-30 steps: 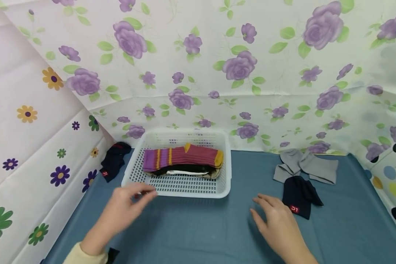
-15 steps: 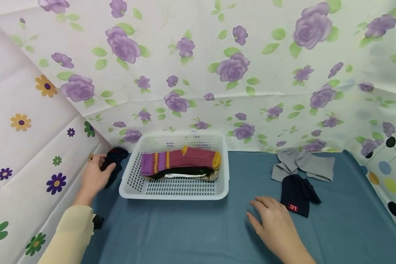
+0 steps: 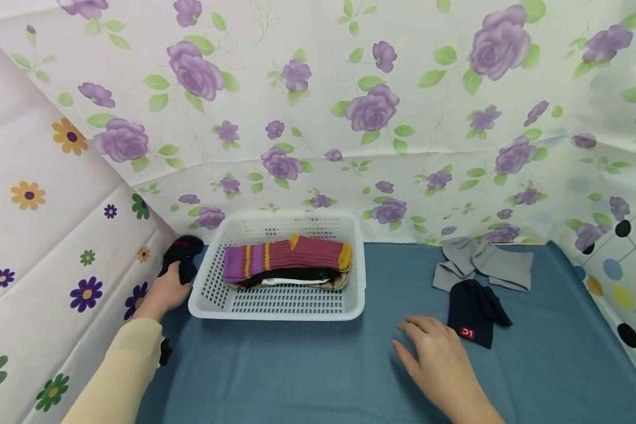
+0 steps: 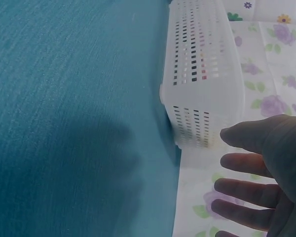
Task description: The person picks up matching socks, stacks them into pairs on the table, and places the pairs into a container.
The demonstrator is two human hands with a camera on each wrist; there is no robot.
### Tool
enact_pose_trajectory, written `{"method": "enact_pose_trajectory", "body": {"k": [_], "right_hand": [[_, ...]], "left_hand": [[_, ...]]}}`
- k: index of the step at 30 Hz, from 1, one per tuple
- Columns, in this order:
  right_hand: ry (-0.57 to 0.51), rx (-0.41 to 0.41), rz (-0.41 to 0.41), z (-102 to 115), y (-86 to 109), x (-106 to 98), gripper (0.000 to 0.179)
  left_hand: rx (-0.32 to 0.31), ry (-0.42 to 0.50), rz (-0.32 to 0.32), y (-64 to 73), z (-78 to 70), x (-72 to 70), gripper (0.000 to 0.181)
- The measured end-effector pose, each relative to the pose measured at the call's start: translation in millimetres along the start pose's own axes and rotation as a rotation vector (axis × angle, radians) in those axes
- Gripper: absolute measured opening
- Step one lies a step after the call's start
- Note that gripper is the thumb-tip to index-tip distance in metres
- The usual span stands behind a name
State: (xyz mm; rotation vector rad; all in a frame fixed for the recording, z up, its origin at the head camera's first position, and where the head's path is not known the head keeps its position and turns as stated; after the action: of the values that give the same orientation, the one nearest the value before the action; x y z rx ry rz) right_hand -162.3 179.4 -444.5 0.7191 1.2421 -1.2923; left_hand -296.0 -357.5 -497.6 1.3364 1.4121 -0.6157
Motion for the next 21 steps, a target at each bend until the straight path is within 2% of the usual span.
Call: {"method": "enact_pose_trajectory", "body": {"k": [4,7,11,14,16,19,21], "right_hand": [[-0.003,0.01,0.019,0.9,0.1,2.1,0.034],[-0.007,0.019,0.036,2.3,0.2,3.9,0.034],[-0.016,0.025,0.064,6.3,-0.1,6.6,0.033],[-0.022,0.029,0.093,9.4,-0.1,10.0,0.032],[-0.024,0.03,0.109,10.3,0.0,13.1,0.031],[-0.032,0.032,0.138,12.4,0.6,17.6,0.029],[-0.046,0.035,0.176,14.9,0.8,21.5,0.028]], "left_hand": [[0.006,-0.027,-0.034,7.8,1.3,5.3,0.079],[-0.006,-0.035,-0.032,17.4,1.4,11.8,0.079],[0.017,-0.067,-0.031,37.1,-4.6,19.6,0.061],[0.091,-0.104,-0.078,59.0,-19.6,25.8,0.039],[0.143,-0.137,-0.118,77.3,-34.0,30.8,0.03],[0.187,-0.207,-0.119,103.0,-57.3,46.1,0.038],[0.198,-0.267,-0.07,118.5,-72.0,60.0,0.046]]}}
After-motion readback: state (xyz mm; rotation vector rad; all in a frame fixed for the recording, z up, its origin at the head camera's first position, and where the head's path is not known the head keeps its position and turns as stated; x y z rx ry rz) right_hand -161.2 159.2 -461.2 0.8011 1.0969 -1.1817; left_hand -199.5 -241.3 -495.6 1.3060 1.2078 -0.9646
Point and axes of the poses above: each hand's wrist, its own y-axis away from the middle knuckle, its own x-axis out of the palm, z = x × y, the point moved 9 cm from there along -y, towards the middle knuckle
